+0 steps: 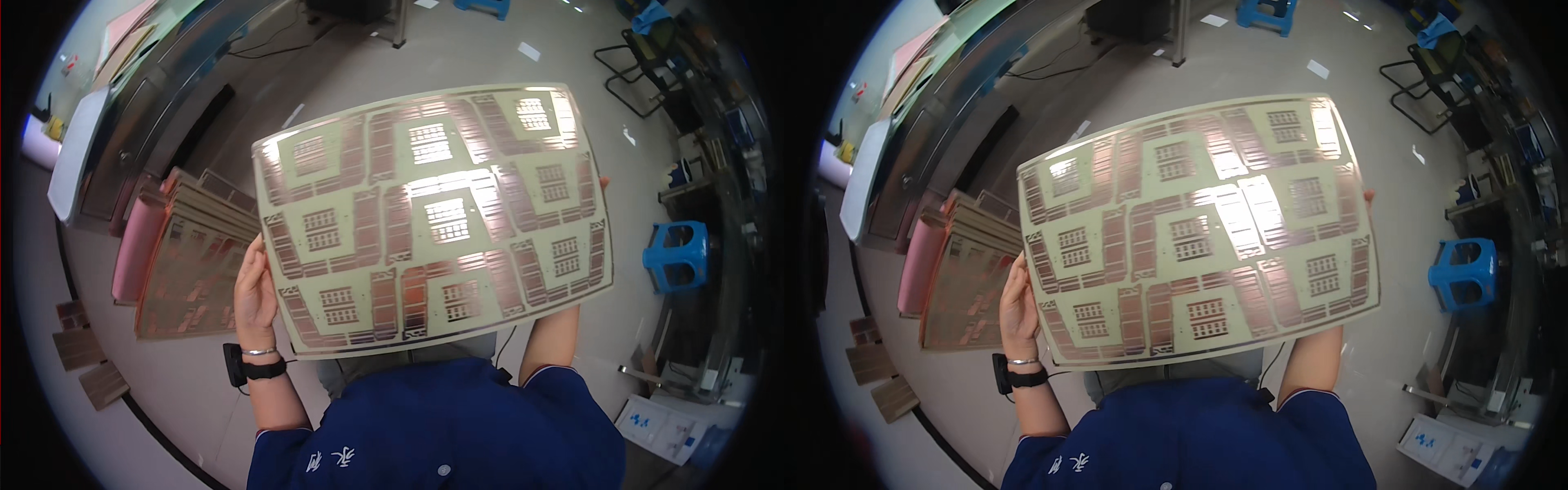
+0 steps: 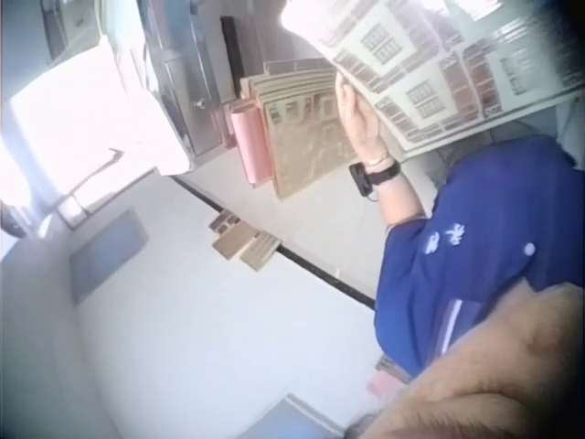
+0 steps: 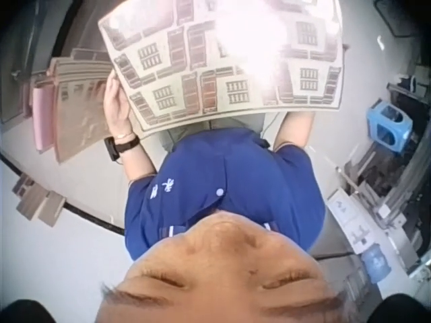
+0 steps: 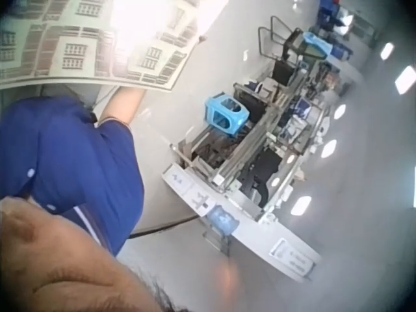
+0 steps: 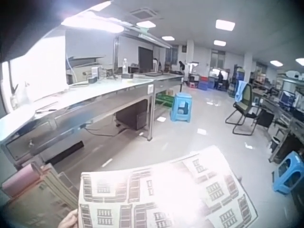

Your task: Inspect several circuit boards for quality control.

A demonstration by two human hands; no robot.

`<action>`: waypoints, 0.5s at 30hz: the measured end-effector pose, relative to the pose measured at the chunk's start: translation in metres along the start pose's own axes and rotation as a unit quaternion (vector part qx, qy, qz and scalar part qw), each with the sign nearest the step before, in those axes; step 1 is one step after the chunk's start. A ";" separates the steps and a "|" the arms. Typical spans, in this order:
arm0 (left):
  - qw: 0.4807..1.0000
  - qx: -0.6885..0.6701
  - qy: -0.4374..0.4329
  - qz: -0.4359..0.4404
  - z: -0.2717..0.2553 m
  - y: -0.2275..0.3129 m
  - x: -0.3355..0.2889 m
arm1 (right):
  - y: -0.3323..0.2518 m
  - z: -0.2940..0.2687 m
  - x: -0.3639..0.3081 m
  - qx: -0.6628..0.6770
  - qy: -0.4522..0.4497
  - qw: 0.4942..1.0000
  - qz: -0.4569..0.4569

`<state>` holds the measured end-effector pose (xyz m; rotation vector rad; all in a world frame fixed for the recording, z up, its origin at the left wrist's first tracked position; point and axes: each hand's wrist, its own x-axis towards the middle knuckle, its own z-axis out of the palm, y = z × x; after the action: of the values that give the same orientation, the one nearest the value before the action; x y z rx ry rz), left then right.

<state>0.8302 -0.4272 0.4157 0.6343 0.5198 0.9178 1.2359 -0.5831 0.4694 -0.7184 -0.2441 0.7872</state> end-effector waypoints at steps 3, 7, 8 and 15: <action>0.999 0.020 0.042 0.002 -0.018 -0.005 -0.004 | 0.005 -0.002 0.008 0.003 -0.003 1.000 0.017; 0.998 0.027 0.060 -0.010 -0.013 -0.011 -0.003 | 0.001 0.012 0.010 0.053 0.001 0.998 0.025; 0.997 0.028 0.068 -0.007 -0.012 -0.012 -0.004 | -0.002 -0.007 0.022 0.051 0.004 0.999 0.015; 0.988 0.052 0.145 0.030 -0.016 -0.028 -0.006 | -0.014 -0.054 0.052 0.269 -0.215 0.923 0.171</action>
<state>0.8323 -0.4407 0.3854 0.6165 0.8172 1.0514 1.3049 -0.5792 0.4360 -0.0547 -0.2836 1.2819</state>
